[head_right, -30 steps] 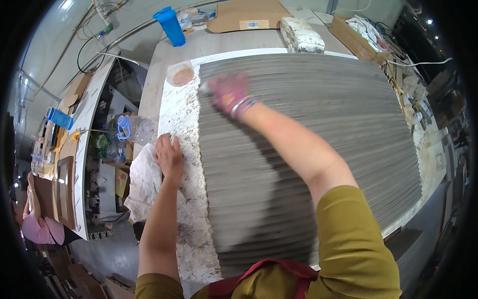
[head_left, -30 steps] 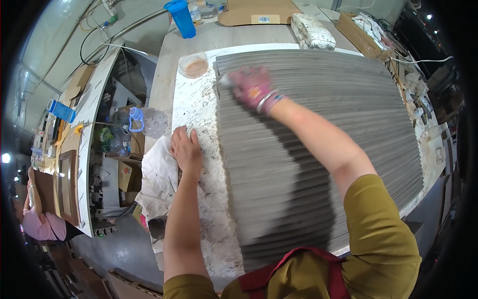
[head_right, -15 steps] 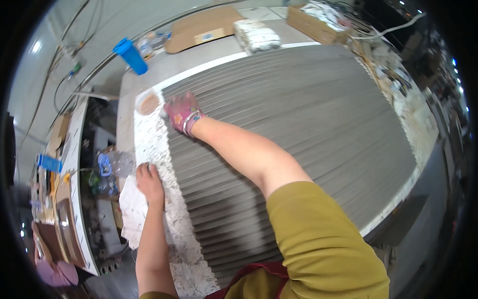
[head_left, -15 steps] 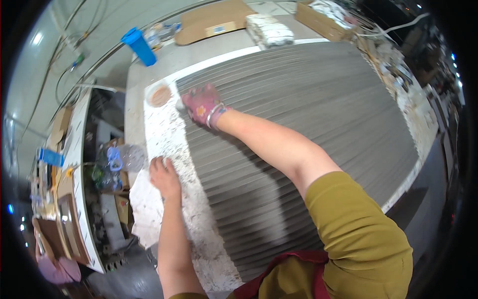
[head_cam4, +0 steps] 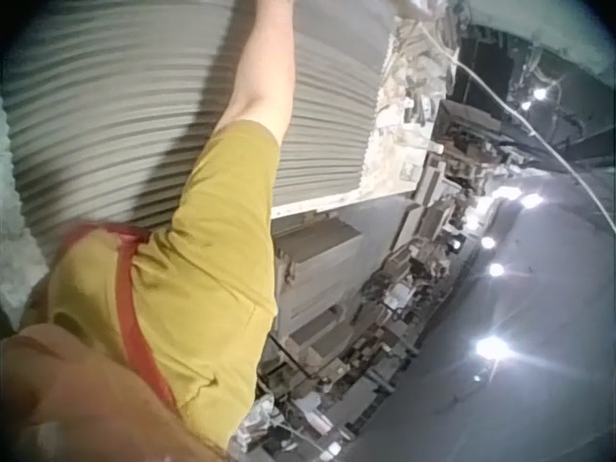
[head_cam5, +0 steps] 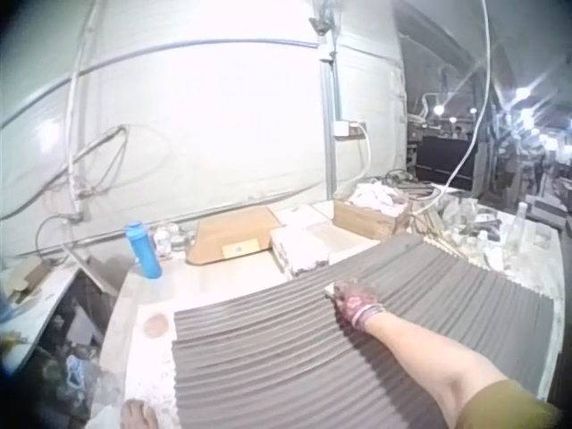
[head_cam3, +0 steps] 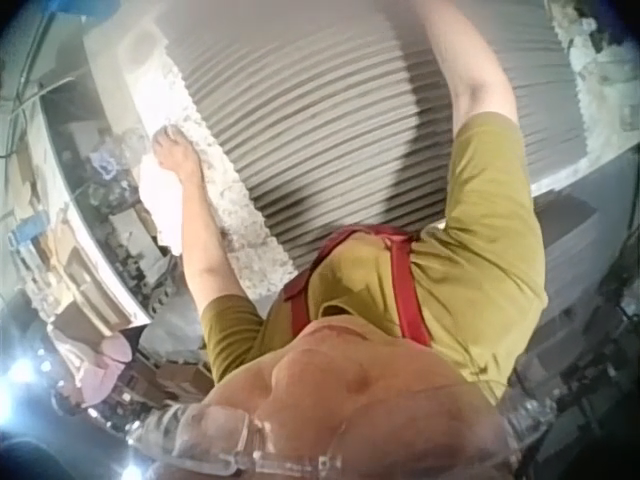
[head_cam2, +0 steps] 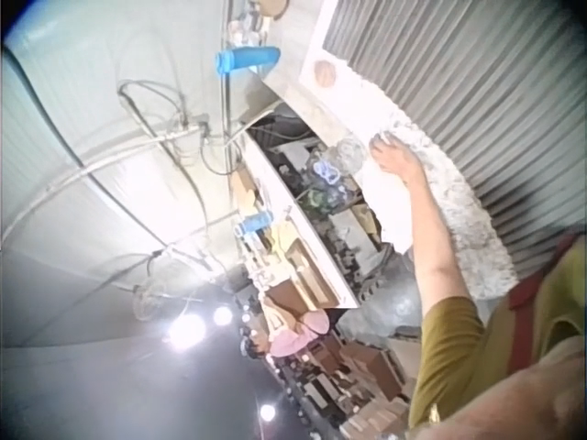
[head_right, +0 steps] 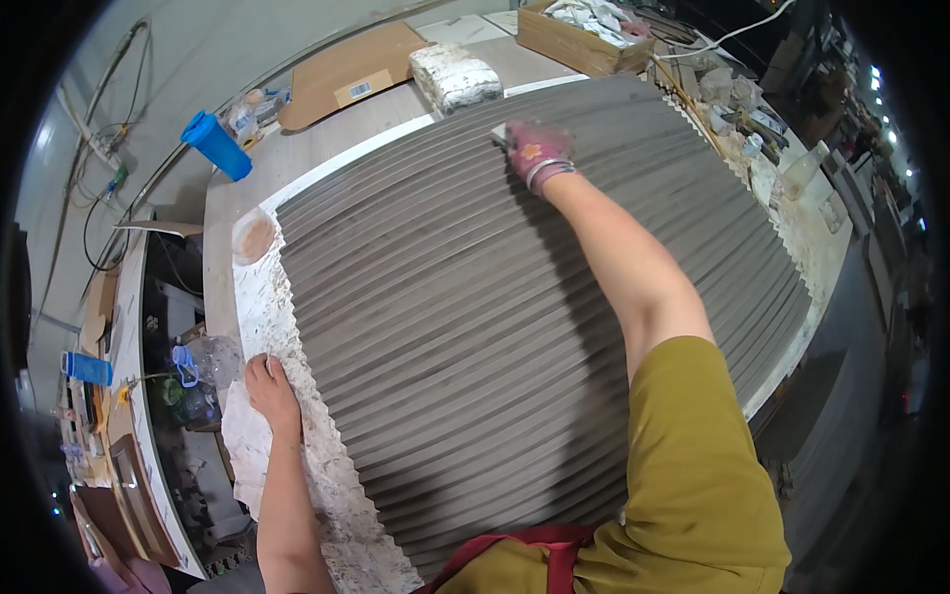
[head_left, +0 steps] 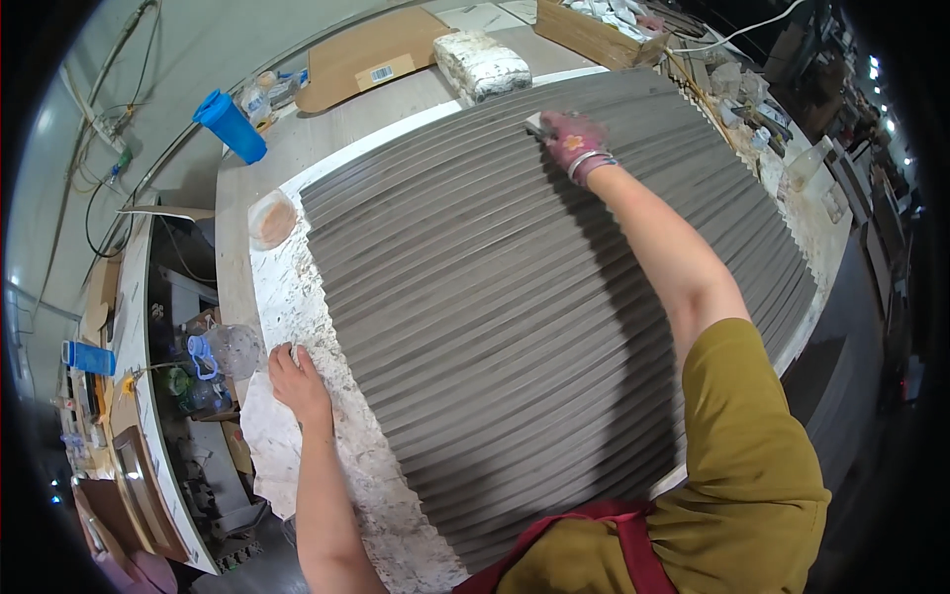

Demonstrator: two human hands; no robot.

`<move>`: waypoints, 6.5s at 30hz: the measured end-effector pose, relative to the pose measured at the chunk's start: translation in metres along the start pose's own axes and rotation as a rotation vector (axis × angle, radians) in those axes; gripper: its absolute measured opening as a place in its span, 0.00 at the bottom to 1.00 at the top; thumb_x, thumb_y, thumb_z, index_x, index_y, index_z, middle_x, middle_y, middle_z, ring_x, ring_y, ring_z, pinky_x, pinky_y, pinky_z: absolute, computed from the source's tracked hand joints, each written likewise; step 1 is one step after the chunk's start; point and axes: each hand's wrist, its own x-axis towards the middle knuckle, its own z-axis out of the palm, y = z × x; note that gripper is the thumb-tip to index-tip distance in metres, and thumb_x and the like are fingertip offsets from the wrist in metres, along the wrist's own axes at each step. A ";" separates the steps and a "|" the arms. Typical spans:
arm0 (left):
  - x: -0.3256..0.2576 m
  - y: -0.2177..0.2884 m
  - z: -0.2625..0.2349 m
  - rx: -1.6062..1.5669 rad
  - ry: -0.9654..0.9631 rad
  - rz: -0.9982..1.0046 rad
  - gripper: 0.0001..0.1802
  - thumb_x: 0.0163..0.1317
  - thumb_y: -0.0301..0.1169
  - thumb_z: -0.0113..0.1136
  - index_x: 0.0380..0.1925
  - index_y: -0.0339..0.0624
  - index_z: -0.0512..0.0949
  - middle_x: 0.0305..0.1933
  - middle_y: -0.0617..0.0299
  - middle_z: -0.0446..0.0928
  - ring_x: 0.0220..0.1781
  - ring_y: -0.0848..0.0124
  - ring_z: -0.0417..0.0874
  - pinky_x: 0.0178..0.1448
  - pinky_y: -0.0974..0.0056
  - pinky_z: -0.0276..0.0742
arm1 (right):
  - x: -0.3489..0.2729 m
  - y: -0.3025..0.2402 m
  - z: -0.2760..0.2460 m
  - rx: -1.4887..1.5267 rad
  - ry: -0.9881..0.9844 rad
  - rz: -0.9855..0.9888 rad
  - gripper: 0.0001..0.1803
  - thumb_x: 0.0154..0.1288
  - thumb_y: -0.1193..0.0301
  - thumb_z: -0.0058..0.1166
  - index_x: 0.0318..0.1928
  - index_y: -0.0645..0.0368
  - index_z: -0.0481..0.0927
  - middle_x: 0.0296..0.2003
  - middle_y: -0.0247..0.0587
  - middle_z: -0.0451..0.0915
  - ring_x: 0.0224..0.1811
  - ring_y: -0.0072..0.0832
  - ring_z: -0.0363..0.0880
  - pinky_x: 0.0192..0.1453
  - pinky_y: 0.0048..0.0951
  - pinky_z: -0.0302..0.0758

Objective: The person wipes a large fluted wood panel with a cloth and applies a material to the edges using a putty knife.

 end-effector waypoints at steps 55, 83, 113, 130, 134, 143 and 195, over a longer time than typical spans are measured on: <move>0.000 0.007 -0.011 -0.024 -0.036 -0.090 0.18 0.67 0.38 0.50 0.53 0.43 0.72 0.62 0.53 0.68 0.66 0.54 0.65 0.65 0.49 0.58 | 0.020 -0.313 0.054 0.097 0.042 -0.863 0.13 0.63 0.65 0.50 0.47 0.44 0.80 0.47 0.38 0.80 0.51 0.35 0.79 0.52 0.38 0.69; 0.000 0.005 -0.017 0.059 -0.040 -0.074 0.20 0.66 0.41 0.52 0.53 0.43 0.72 0.61 0.55 0.69 0.65 0.56 0.67 0.64 0.51 0.59 | 0.027 -0.311 0.062 0.061 0.040 -0.754 0.14 0.65 0.68 0.44 0.48 0.49 0.79 0.50 0.44 0.78 0.55 0.37 0.77 0.55 0.39 0.69; 0.001 0.011 -0.006 0.086 -0.016 -0.026 0.18 0.67 0.38 0.51 0.53 0.41 0.71 0.60 0.53 0.69 0.62 0.52 0.68 0.60 0.49 0.63 | 0.070 -0.068 0.012 -0.057 0.118 -0.185 0.12 0.62 0.68 0.51 0.45 0.47 0.82 0.47 0.45 0.81 0.51 0.42 0.80 0.53 0.46 0.73; 0.001 0.010 -0.007 0.111 -0.044 -0.028 0.19 0.68 0.39 0.49 0.54 0.43 0.70 0.61 0.53 0.68 0.63 0.53 0.68 0.60 0.48 0.63 | 0.036 -0.108 0.043 0.093 0.172 -0.419 0.11 0.58 0.63 0.52 0.40 0.48 0.81 0.42 0.46 0.81 0.46 0.42 0.80 0.50 0.45 0.72; -0.001 0.001 -0.009 0.079 -0.028 -0.023 0.18 0.68 0.39 0.50 0.54 0.44 0.70 0.61 0.54 0.69 0.62 0.53 0.68 0.60 0.48 0.63 | 0.003 -0.147 0.063 0.895 0.016 -0.407 0.13 0.58 0.66 0.54 0.45 0.48 0.78 0.39 0.47 0.81 0.39 0.42 0.80 0.45 0.45 0.75; 0.000 0.020 -0.015 0.099 -0.032 -0.054 0.18 0.67 0.40 0.51 0.52 0.44 0.71 0.59 0.56 0.70 0.63 0.55 0.68 0.61 0.49 0.62 | -0.003 -0.166 0.072 0.411 0.085 -0.652 0.19 0.60 0.64 0.53 0.53 0.49 0.76 0.49 0.41 0.80 0.51 0.43 0.78 0.55 0.49 0.69; 0.001 0.017 -0.009 0.106 -0.016 -0.007 0.17 0.68 0.37 0.49 0.53 0.43 0.70 0.59 0.54 0.70 0.60 0.53 0.70 0.58 0.49 0.65 | 0.072 -0.014 0.018 0.000 0.205 -0.214 0.16 0.57 0.62 0.52 0.46 0.47 0.80 0.47 0.48 0.80 0.53 0.47 0.77 0.53 0.52 0.70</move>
